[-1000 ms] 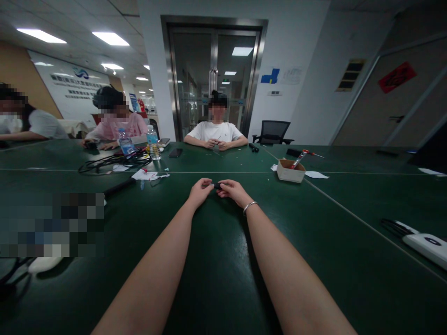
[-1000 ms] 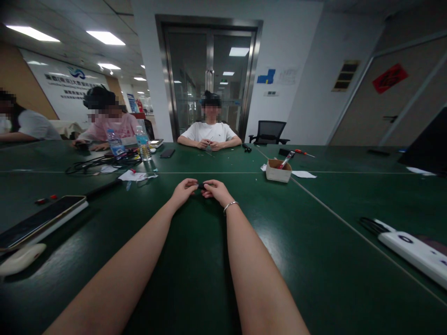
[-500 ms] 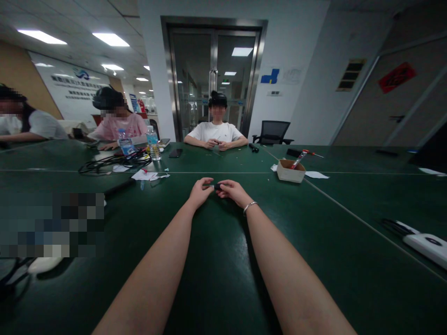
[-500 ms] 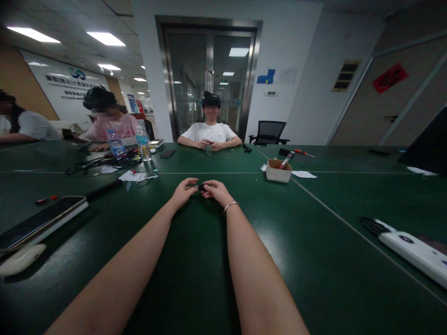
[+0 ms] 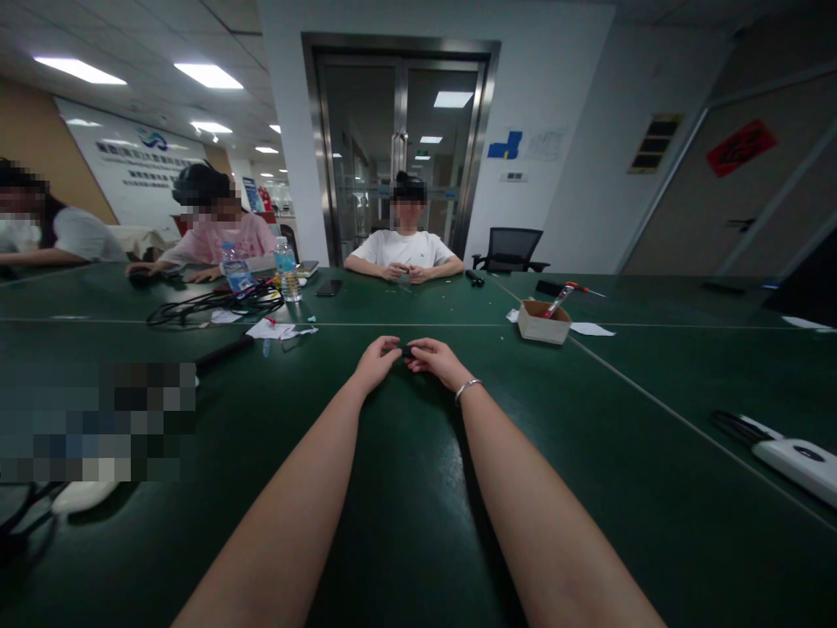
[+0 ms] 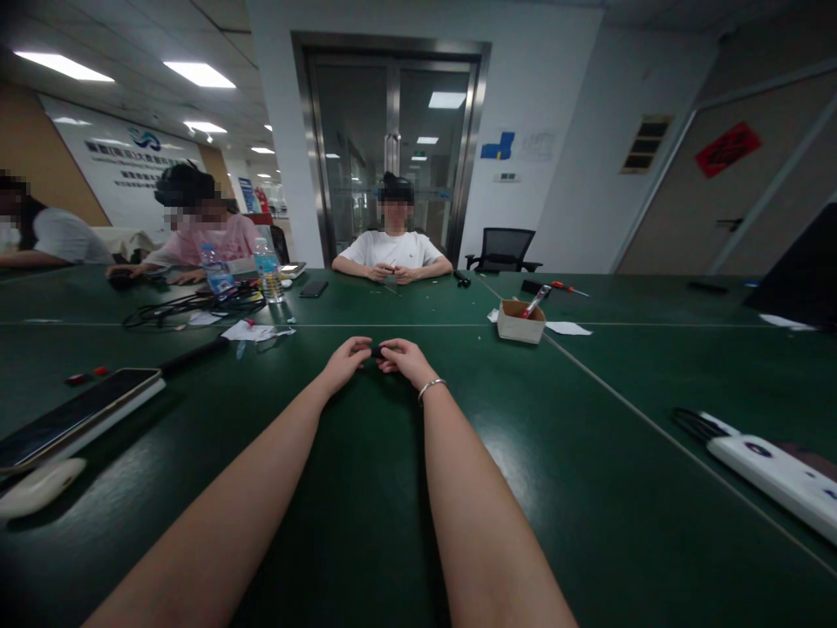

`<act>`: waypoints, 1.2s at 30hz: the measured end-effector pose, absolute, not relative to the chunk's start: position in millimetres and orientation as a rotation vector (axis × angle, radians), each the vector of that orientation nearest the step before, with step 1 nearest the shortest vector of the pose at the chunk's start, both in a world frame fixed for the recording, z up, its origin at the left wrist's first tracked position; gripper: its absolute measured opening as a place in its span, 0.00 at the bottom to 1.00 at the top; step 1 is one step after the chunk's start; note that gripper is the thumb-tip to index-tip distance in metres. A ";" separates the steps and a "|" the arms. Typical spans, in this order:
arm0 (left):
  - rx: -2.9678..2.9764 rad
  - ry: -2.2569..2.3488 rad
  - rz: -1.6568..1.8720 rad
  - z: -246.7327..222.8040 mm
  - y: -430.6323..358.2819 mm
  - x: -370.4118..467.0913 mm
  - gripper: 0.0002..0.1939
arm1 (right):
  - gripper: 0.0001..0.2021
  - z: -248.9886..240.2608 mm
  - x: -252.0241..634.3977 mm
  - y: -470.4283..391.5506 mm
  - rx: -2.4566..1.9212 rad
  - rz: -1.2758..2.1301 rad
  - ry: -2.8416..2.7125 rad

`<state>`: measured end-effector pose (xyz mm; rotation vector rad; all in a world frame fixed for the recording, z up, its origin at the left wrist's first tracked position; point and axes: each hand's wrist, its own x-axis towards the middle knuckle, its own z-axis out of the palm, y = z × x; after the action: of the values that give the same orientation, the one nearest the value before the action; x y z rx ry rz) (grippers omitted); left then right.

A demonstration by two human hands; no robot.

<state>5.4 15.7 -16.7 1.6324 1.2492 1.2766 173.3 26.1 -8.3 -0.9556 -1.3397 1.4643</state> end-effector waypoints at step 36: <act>1.544 1.189 1.305 -10.0 12.5 4.2 0.12 | 0.06 -6.9 172.6 25.4 -0.957 1.465 -1.344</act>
<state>4.2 12.5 -10.0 1.5438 1.1889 1.3053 172.6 25.4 -6.9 -0.9565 -1.3440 1.4650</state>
